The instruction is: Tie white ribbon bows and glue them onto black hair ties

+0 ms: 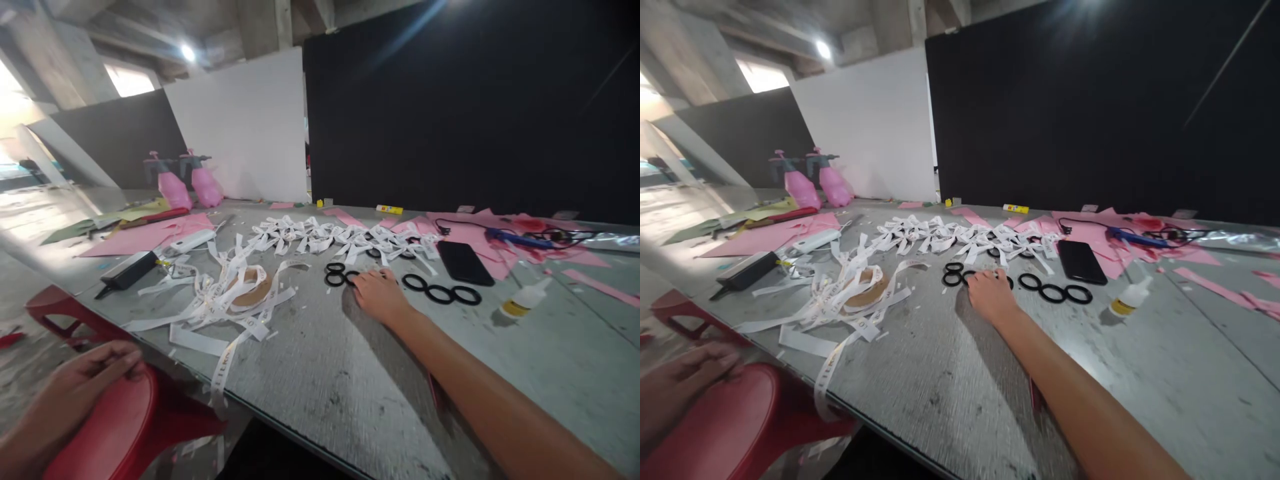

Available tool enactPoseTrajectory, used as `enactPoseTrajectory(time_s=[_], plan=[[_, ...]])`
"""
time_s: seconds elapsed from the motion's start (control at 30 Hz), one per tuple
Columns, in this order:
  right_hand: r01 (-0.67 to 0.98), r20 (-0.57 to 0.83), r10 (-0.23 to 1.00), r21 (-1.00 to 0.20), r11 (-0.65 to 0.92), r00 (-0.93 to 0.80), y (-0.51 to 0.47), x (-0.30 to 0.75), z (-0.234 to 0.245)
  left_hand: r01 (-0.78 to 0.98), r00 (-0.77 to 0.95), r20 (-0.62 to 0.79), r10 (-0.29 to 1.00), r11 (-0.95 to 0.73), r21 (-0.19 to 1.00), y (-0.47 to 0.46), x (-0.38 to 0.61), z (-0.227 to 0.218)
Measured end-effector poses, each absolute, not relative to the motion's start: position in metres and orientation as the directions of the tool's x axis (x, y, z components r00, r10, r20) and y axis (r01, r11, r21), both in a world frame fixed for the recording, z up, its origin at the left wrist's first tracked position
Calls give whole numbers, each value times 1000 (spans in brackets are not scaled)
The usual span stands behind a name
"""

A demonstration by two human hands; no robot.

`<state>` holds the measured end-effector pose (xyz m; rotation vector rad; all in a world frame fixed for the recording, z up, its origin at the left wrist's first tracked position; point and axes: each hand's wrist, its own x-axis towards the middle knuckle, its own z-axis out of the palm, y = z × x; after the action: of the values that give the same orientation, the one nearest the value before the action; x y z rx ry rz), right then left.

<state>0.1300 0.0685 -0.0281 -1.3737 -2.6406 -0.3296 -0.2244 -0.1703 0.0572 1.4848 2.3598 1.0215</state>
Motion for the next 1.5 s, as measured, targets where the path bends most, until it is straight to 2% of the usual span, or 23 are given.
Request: enactPoseTrajectory(time_s=[0.03,0.07,0.13,0.23,0.27,0.3,0.37,0.4,0.47,0.53,0.6,0.87,1.0,1.1,1.23,1.33,1.5], plan=[[805,215,776,140,577,-593,61,131,-27,710,-475,173,863,259,655,-164,-218,56],[784,198,759,154,601,-620,50,133,-24,656,-399,51,915,246,714,-157,-207,53],[720,113,714,192,667,-691,24,136,-14,508,-293,37,955,123,852,-142,-177,44],[671,-45,678,112,733,-734,-14,137,13,220,-95,-52,994,72,973,-121,-119,33],[657,-38,658,38,753,-752,-24,137,23,80,-56,-54,997,59,995,-115,-100,32],[645,33,647,-66,762,-761,-32,136,34,-24,-33,-62,998,61,998,-111,-83,32],[571,270,662,-346,745,-699,-47,136,54,-187,-3,-43,999,42,981,-106,-57,37],[508,331,691,-491,708,-643,-53,137,62,-251,11,-28,1000,30,967,-106,-48,40],[375,361,754,-700,608,-548,-63,140,75,-323,39,1,999,11,946,-108,-38,48],[285,335,799,-808,516,-499,-71,143,84,-340,58,24,998,-2,941,-112,-35,53],[242,354,811,-831,501,-465,-75,145,89,-338,63,37,997,-13,941,-115,-35,54],[242,535,667,-656,715,-518,-73,135,98,-277,20,48,999,-40,960,-119,-37,56],[287,667,559,-482,828,-492,-74,133,89,-74,-63,78,995,-82,994,-120,-33,64],[355,728,474,-328,875,-495,-75,135,81,137,-113,168,979,-152,979,-121,-30,69],[407,734,373,-144,902,-567,-76,141,81,431,-107,388,915,-309,848,-124,-27,75],[407,695,351,-92,909,-627,-78,146,86,606,-51,540,840,-404,685,-127,-25,79],[437,620,332,20,899,-711,-85,155,94,660,55,646,761,-513,548,-130,-17,80]])
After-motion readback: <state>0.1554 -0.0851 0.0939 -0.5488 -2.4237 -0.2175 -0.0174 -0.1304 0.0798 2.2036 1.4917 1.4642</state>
